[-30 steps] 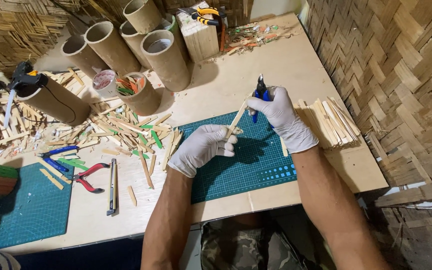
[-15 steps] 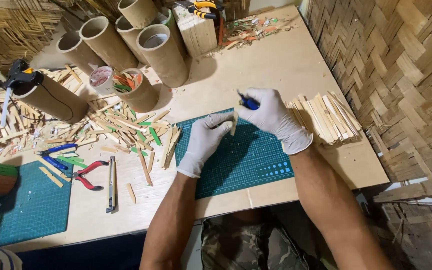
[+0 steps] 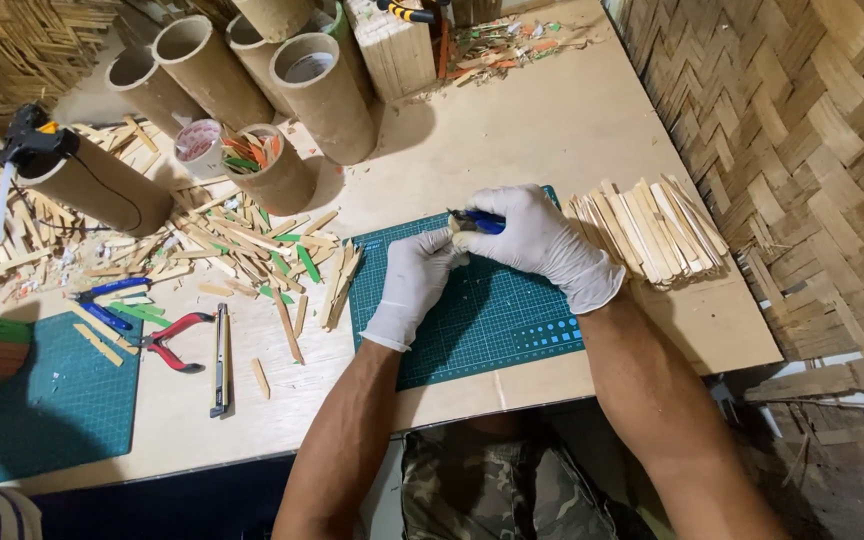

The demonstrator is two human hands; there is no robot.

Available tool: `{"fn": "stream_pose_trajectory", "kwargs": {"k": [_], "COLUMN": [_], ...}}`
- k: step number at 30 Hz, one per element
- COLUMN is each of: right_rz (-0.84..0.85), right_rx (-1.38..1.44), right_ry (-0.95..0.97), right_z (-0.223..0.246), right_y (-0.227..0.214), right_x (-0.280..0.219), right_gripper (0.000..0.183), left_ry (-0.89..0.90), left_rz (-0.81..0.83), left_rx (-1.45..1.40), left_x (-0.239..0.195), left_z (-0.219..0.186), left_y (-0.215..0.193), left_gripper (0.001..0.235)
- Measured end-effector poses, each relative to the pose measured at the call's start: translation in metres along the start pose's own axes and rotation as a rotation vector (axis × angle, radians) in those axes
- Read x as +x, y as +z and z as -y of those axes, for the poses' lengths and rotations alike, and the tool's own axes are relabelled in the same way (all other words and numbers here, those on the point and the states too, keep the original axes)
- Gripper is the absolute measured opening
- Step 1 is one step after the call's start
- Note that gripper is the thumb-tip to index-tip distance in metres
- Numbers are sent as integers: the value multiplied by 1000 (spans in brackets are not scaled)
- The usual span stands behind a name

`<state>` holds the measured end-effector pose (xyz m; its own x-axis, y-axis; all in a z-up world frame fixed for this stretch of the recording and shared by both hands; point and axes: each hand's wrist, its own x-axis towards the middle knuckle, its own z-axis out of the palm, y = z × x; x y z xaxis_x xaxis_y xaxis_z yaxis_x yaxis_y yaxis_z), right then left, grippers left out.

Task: Shaping the end of a popsicle stick using a small pair of wire cutters or nippers.

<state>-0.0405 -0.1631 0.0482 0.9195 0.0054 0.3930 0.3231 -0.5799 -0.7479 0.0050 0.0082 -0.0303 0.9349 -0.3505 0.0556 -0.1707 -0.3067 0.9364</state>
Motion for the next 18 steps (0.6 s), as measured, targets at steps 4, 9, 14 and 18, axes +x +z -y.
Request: {"fn": "stream_pose_trajectory", "kwargs": {"k": [4,9,14,18], "right_rz": [-24,-49,-96,-182], "right_rx": [8,73,47,20], "right_ry": [-9,44,39,73], "right_z": [16,20,18,5], "right_y": [-3,0,1,12], "right_x": [3,2,3,1], "right_gripper": [20,21,16,14], "left_ry": [-25,-53,2,9], "left_rz": [-7,-29,-80,-128], "left_rx": [-4,6,111,157], "left_x": [0,-6,-9,-9], "left_z": [-4,-15,-23,-22], "left_y": [1,1,5,8], "left_gripper": [10,15,16,12]}}
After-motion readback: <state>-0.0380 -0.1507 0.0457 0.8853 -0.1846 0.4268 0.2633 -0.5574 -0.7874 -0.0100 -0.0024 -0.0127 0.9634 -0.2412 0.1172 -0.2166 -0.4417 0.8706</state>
